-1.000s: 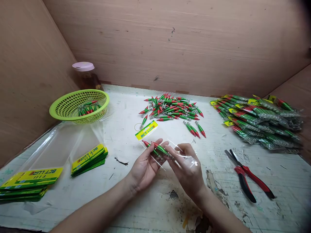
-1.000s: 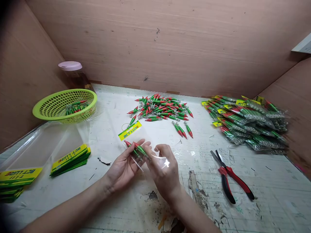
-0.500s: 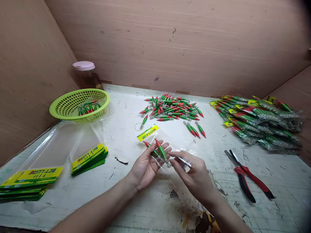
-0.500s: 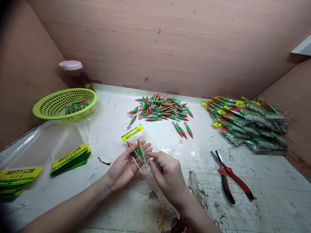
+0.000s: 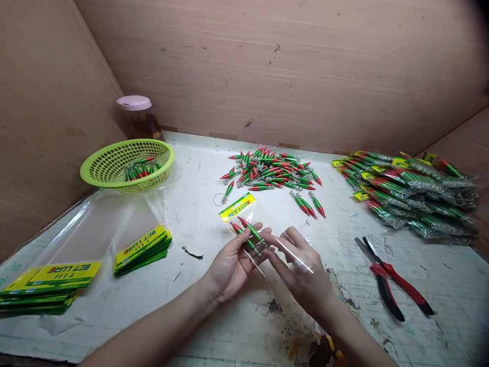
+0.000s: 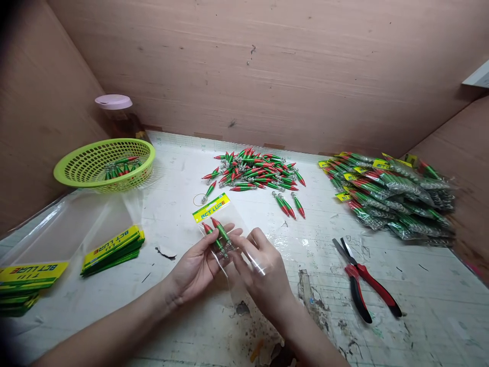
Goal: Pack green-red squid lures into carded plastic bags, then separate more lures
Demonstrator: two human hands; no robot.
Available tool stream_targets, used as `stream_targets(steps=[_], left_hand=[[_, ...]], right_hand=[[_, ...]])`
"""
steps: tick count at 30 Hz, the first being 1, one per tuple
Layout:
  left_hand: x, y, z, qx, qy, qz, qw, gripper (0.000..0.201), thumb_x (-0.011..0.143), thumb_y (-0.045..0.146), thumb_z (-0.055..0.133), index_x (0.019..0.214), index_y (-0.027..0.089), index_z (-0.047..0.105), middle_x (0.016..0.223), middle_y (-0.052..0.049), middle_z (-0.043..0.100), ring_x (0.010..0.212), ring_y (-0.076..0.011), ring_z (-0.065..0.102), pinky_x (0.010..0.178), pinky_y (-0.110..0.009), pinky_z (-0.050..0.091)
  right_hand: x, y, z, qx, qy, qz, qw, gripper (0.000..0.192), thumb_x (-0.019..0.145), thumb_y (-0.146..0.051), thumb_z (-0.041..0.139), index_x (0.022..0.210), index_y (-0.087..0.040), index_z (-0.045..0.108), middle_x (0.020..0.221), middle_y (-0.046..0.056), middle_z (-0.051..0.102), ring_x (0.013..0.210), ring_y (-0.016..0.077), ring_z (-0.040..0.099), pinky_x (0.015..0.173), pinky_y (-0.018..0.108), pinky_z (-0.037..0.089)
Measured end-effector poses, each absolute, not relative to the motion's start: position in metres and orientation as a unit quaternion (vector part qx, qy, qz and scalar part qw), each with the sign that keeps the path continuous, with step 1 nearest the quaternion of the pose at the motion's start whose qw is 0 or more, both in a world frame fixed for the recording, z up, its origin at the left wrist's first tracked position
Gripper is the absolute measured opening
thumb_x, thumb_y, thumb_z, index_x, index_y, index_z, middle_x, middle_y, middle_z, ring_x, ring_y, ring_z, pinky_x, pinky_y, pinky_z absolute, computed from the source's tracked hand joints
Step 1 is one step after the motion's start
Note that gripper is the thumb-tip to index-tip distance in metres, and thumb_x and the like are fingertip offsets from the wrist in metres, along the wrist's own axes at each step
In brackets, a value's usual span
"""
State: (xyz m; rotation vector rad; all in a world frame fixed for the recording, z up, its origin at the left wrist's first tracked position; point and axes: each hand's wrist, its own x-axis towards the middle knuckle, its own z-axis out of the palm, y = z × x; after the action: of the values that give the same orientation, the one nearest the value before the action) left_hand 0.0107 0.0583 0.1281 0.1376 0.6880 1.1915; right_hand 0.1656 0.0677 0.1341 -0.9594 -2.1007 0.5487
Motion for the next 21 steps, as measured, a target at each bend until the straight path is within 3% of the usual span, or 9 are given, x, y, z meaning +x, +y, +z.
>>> stream_targets(steps=[11,17,21], left_hand=[[0.004,0.062,0.127,0.133,0.335,0.532,0.767,0.03,0.094,0.022,0.05,0.122,0.012,0.055,0.116,-0.017,0.059,0.094,-0.0225,0.063,0.067,-0.026,0.056],[0.004,0.064,0.126,0.115,0.327,0.537,0.769,0.027,0.095,0.022,0.049,0.117,0.008,0.057,0.12,-0.017,0.057,0.104,-0.0287,0.059,0.082,-0.035,0.056],[0.0,0.068,0.13,0.085,0.338,0.557,0.754,0.024,0.096,0.021,0.047,0.113,0.011,0.059,0.123,-0.013,0.056,0.106,-0.028,0.059,0.083,-0.036,0.057]], right_hand=[[0.162,0.065,0.133,-0.353,-0.827,0.249,0.359,0.024,0.091,-0.014,0.05,0.112,-0.02,0.06,0.083,0.003,0.043,0.072,0.0134,0.05,0.061,0.027,0.044],[0.176,0.061,0.141,-0.363,-0.863,0.183,0.301,0.037,0.091,-0.016,0.048,0.128,-0.018,0.051,0.089,0.008,0.052,0.078,0.0188,0.053,0.064,0.031,0.048],[0.198,0.046,0.176,-0.382,-0.845,0.204,0.315,0.036,0.09,-0.011,0.046,0.123,-0.024,0.055,0.077,0.004,0.055,0.063,0.014,0.053,0.054,0.024,0.045]])
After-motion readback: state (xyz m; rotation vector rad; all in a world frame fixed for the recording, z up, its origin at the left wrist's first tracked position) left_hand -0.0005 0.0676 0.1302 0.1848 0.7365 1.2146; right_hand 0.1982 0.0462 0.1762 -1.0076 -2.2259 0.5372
